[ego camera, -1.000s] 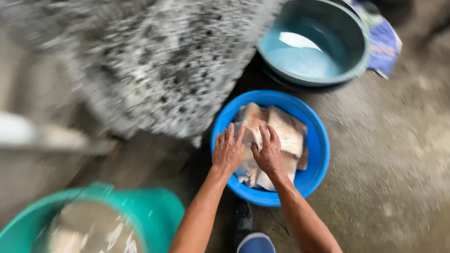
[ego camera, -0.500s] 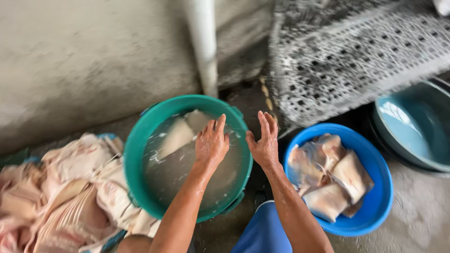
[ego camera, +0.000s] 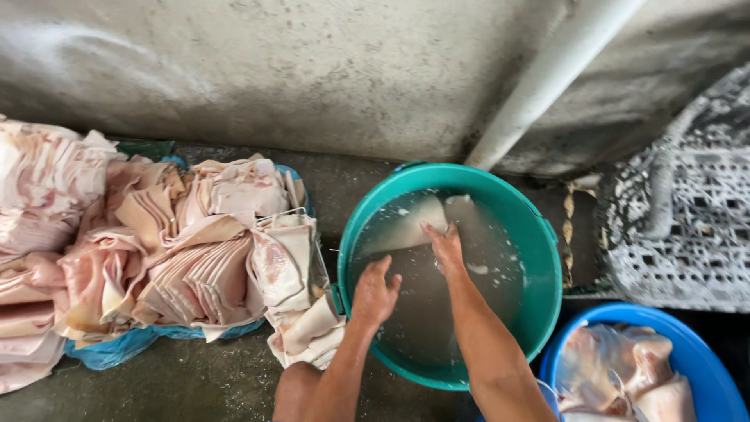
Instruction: The person washes processed animal hides by hand in a bucket of water, rubs them clean, and transfers them into a blue basin.
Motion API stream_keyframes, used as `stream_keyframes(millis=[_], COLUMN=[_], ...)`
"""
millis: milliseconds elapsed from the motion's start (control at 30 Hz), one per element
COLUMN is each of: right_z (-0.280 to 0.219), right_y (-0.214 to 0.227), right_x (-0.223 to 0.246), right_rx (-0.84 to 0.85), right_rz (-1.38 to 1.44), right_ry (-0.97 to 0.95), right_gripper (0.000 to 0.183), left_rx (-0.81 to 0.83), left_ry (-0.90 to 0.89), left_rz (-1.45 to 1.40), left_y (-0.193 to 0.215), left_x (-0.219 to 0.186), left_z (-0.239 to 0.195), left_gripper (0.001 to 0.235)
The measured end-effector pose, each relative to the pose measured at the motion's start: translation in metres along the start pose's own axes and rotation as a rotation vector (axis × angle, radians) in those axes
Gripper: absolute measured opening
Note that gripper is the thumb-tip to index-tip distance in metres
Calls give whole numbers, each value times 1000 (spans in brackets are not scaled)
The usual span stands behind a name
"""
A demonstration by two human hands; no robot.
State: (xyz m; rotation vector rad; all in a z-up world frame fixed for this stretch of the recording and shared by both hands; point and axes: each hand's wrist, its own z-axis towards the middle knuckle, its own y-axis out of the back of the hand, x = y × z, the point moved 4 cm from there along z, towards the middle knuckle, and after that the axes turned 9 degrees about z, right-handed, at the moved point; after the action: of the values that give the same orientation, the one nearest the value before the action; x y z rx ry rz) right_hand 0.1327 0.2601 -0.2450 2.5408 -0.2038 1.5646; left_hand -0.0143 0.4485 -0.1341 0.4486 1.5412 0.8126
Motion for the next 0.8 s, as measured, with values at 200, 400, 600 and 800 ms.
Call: stream_keyframes(millis=[200, 400, 600, 800], right_z=[-18, -64, -71, -1], right_y=[-20, 4, 56, 62], right_x=[17, 59, 65, 17], right_rx=[93, 305, 474, 134], right_rz=[78, 244, 556, 122], right_ry=[128, 236, 119, 454], right_gripper=[56, 34, 41, 28], left_rx=[78, 10, 285, 513], left_ry=[201, 197, 265, 392], left_rz=[-238, -381, -796, -1056], left_y=[-26, -11, -26, -110], left_x=[15, -1, -10, 13], left_z=[1, 19, 52, 49], left_gripper=[69, 89, 90, 48])
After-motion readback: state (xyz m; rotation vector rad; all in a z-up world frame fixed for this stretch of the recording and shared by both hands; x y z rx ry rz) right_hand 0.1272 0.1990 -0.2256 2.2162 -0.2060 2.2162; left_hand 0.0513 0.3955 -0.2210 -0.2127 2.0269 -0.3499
